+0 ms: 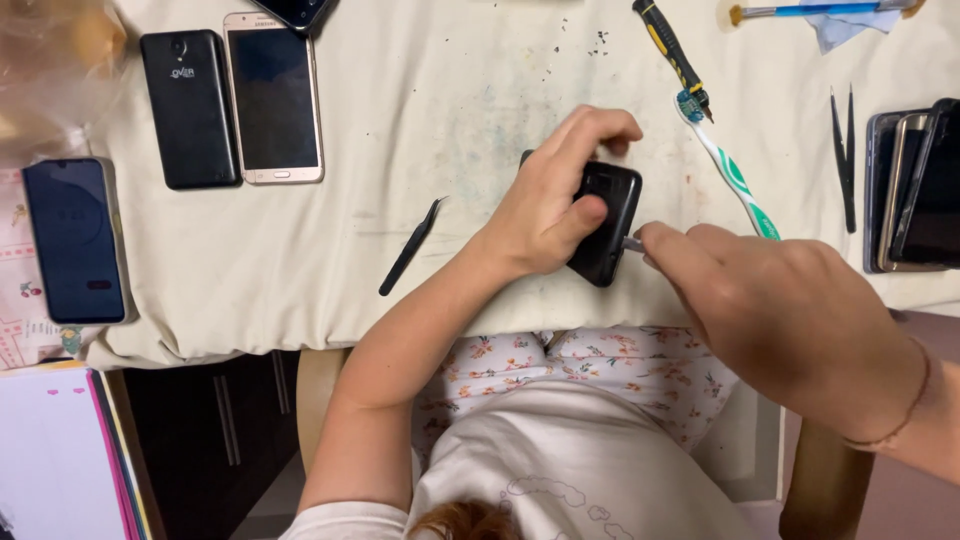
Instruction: Using a small prying tool to separate the back cover from a smartphone frame during a repair process.
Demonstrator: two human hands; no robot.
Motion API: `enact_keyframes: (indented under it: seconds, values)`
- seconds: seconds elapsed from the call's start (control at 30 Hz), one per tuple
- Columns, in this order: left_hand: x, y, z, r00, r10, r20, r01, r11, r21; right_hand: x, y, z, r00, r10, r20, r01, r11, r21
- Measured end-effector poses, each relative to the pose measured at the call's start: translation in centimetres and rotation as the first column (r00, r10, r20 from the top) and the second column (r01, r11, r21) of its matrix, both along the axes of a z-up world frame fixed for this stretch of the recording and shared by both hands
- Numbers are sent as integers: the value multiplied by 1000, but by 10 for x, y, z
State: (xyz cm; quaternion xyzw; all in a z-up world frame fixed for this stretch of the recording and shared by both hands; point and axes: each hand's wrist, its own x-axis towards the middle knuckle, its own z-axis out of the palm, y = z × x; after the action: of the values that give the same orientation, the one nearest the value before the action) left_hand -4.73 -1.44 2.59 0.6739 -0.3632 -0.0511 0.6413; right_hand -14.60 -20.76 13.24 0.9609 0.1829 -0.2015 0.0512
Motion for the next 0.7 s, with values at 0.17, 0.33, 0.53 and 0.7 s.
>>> enact_keyframes:
  seconds: [0.17,0.33,0.53,0.7]
  values:
    - [-5,7,-4,981,-31,192,19,998,65,3,10,-6,982,-168,86,154,977,145]
    - [-7,2,-8,989,-38,144,28,997,70,20,11,-2,890,-377,-257,445,842,304]
    - [-3,4,-9,962,-138,237,126,990,65,29,-6,-11,730,-407,-550,607,756,246]
    - [-7,0,-4,928,-168,334,148,985,86,36,-11,-11,699,-335,-632,513,850,118]
